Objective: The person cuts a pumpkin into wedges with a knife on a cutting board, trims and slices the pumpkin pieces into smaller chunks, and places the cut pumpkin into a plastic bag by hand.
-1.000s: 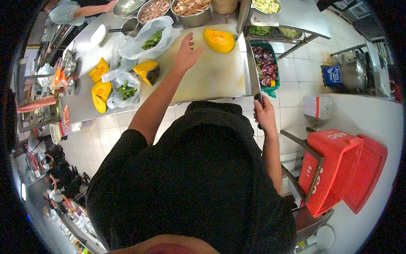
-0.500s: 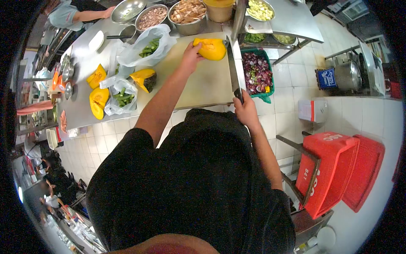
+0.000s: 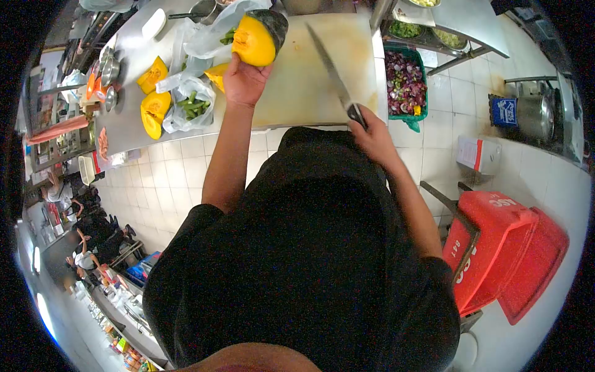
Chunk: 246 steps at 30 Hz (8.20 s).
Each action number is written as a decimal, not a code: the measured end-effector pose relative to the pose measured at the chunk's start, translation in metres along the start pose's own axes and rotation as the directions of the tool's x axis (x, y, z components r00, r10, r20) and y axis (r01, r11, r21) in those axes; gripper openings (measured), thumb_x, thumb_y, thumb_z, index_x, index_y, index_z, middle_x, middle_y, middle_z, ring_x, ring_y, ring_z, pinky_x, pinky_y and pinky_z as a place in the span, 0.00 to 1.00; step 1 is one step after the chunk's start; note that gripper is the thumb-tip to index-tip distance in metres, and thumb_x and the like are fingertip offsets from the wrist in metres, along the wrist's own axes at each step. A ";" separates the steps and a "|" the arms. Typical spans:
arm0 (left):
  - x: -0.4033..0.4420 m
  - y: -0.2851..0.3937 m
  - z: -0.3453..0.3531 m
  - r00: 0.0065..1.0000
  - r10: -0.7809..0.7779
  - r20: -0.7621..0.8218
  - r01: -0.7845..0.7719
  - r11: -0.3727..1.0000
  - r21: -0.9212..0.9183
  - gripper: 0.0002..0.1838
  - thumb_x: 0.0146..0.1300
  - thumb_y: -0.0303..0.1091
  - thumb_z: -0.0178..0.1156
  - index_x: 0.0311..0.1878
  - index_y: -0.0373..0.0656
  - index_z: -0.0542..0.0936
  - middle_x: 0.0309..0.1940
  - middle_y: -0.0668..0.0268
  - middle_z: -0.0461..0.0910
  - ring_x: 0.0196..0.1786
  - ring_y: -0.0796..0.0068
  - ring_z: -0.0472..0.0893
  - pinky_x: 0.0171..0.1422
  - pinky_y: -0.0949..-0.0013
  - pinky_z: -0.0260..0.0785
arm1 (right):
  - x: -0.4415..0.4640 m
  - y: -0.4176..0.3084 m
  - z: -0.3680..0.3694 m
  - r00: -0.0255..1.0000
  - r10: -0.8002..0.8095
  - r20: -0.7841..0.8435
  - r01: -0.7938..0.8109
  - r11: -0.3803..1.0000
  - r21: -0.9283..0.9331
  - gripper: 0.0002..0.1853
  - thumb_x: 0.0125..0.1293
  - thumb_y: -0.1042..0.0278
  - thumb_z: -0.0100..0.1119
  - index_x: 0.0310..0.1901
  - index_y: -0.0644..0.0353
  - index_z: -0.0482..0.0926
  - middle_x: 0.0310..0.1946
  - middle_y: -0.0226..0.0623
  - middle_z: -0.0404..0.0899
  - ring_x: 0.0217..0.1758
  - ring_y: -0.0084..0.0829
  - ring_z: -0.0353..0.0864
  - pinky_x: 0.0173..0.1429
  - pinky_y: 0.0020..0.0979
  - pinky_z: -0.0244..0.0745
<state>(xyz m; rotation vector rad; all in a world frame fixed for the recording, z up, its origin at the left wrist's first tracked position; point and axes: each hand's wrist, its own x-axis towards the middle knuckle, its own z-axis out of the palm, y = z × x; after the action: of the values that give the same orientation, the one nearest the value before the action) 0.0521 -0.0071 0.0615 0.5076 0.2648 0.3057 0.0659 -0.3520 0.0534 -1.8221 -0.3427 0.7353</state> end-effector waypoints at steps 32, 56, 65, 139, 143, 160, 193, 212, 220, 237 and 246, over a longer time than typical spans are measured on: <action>0.055 -0.058 -0.046 0.963 -0.064 -0.263 0.217 0.763 0.609 0.27 0.78 0.45 0.54 0.75 0.48 0.68 0.64 0.63 0.76 0.60 0.66 0.78 0.56 0.58 0.73 | 0.015 0.028 0.006 0.990 0.031 -0.135 -0.036 0.999 -0.040 0.23 0.71 0.68 0.61 0.65 0.67 0.74 0.48 0.48 0.86 0.52 0.32 0.83 0.59 0.33 0.76; -0.050 -0.029 -0.074 0.919 0.054 -0.391 0.166 0.846 0.507 0.26 0.76 0.40 0.59 0.71 0.41 0.69 0.62 0.58 0.75 0.58 0.64 0.79 0.56 0.58 0.78 | 0.094 0.011 0.032 0.970 0.077 0.231 -0.093 0.994 0.059 0.13 0.71 0.62 0.60 0.49 0.63 0.78 0.23 0.31 0.73 0.22 0.25 0.73 0.29 0.35 0.71; -0.049 -0.026 -0.065 0.922 0.007 -0.386 0.202 0.845 0.496 0.24 0.77 0.39 0.57 0.71 0.40 0.70 0.62 0.58 0.75 0.57 0.62 0.80 0.56 0.55 0.79 | 0.068 0.022 0.049 0.971 0.199 -0.134 -0.157 0.950 0.269 0.18 0.72 0.64 0.58 0.60 0.60 0.77 0.22 0.28 0.75 0.20 0.21 0.73 0.23 0.28 0.69; -0.060 -0.093 -0.047 0.826 0.125 0.550 -0.547 -0.058 0.835 0.37 0.59 0.24 0.68 0.70 0.36 0.63 0.73 0.40 0.62 0.75 0.42 0.67 0.76 0.51 0.64 | -0.040 0.026 -0.014 0.988 0.023 -0.151 -0.078 0.926 -0.370 0.22 0.58 0.71 0.61 0.55 0.65 0.71 0.39 0.61 0.82 0.45 0.64 0.82 0.51 0.54 0.76; -0.070 -0.094 -0.047 0.824 -0.008 0.567 -0.562 -0.146 0.814 0.37 0.57 0.24 0.69 0.69 0.38 0.63 0.73 0.38 0.61 0.74 0.38 0.66 0.78 0.49 0.62 | -0.033 0.024 -0.017 0.976 0.103 -0.194 -0.180 0.882 -0.436 0.21 0.60 0.68 0.58 0.53 0.65 0.66 0.37 0.68 0.81 0.45 0.67 0.81 0.51 0.59 0.74; -0.021 -0.104 -0.013 0.825 0.019 0.565 -0.548 -0.217 0.808 0.19 0.70 0.32 0.60 0.62 0.37 0.75 0.58 0.49 0.75 0.63 0.48 0.73 0.71 0.53 0.66 | -0.010 -0.028 -0.006 0.994 0.022 -0.103 -0.084 0.749 -0.657 0.09 0.67 0.73 0.50 0.48 0.59 0.66 0.33 0.54 0.84 0.38 0.57 0.86 0.40 0.57 0.80; -0.018 -0.110 -0.013 0.826 0.035 0.563 -0.548 -0.187 0.815 0.18 0.72 0.32 0.54 0.61 0.33 0.76 0.57 0.47 0.74 0.60 0.49 0.74 0.69 0.54 0.66 | -0.008 -0.020 -0.009 0.966 0.253 -0.056 -0.247 0.838 -0.487 0.11 0.67 0.75 0.53 0.48 0.61 0.66 0.34 0.55 0.83 0.40 0.58 0.85 0.43 0.57 0.79; -0.016 -0.110 -0.014 0.799 0.006 0.602 -0.586 -0.220 0.780 0.18 0.74 0.32 0.54 0.61 0.31 0.75 0.57 0.47 0.73 0.60 0.50 0.74 0.68 0.55 0.66 | 0.006 0.008 0.022 0.953 0.290 -0.088 -0.299 0.851 -0.432 0.11 0.65 0.76 0.51 0.49 0.63 0.65 0.35 0.58 0.84 0.42 0.59 0.86 0.44 0.59 0.78; -0.012 -0.100 -0.015 0.802 -0.049 0.596 -0.595 -0.167 0.787 0.18 0.72 0.32 0.53 0.61 0.35 0.76 0.57 0.48 0.76 0.61 0.49 0.75 0.71 0.54 0.65 | -0.004 -0.015 -0.010 0.978 0.186 -0.093 -0.208 0.851 -0.482 0.07 0.70 0.74 0.48 0.47 0.60 0.66 0.32 0.55 0.81 0.39 0.61 0.83 0.43 0.58 0.75; -0.002 -0.092 -0.022 0.768 -0.083 0.635 -0.640 -0.104 0.761 0.17 0.69 0.28 0.58 0.59 0.35 0.78 0.57 0.49 0.75 0.58 0.51 0.76 0.67 0.57 0.68 | 0.030 0.011 -0.016 0.993 0.108 0.056 -0.054 0.802 -0.595 0.15 0.62 0.80 0.53 0.49 0.59 0.65 0.34 0.53 0.83 0.40 0.60 0.83 0.44 0.57 0.76; 0.010 -0.063 -0.020 0.743 -0.269 0.613 -0.655 -0.101 0.749 0.18 0.68 0.28 0.60 0.59 0.36 0.78 0.59 0.48 0.75 0.61 0.49 0.75 0.67 0.57 0.69 | 0.029 -0.018 -0.017 0.986 0.162 0.035 -0.109 0.790 -0.603 0.10 0.66 0.74 0.52 0.48 0.60 0.67 0.35 0.53 0.84 0.43 0.58 0.85 0.45 0.57 0.79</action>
<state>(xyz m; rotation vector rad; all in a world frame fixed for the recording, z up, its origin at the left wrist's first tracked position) 0.0692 -0.0469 0.0112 2.2876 -0.4006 0.1776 0.1006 -0.3418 0.0647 -2.4437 -0.5530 0.8709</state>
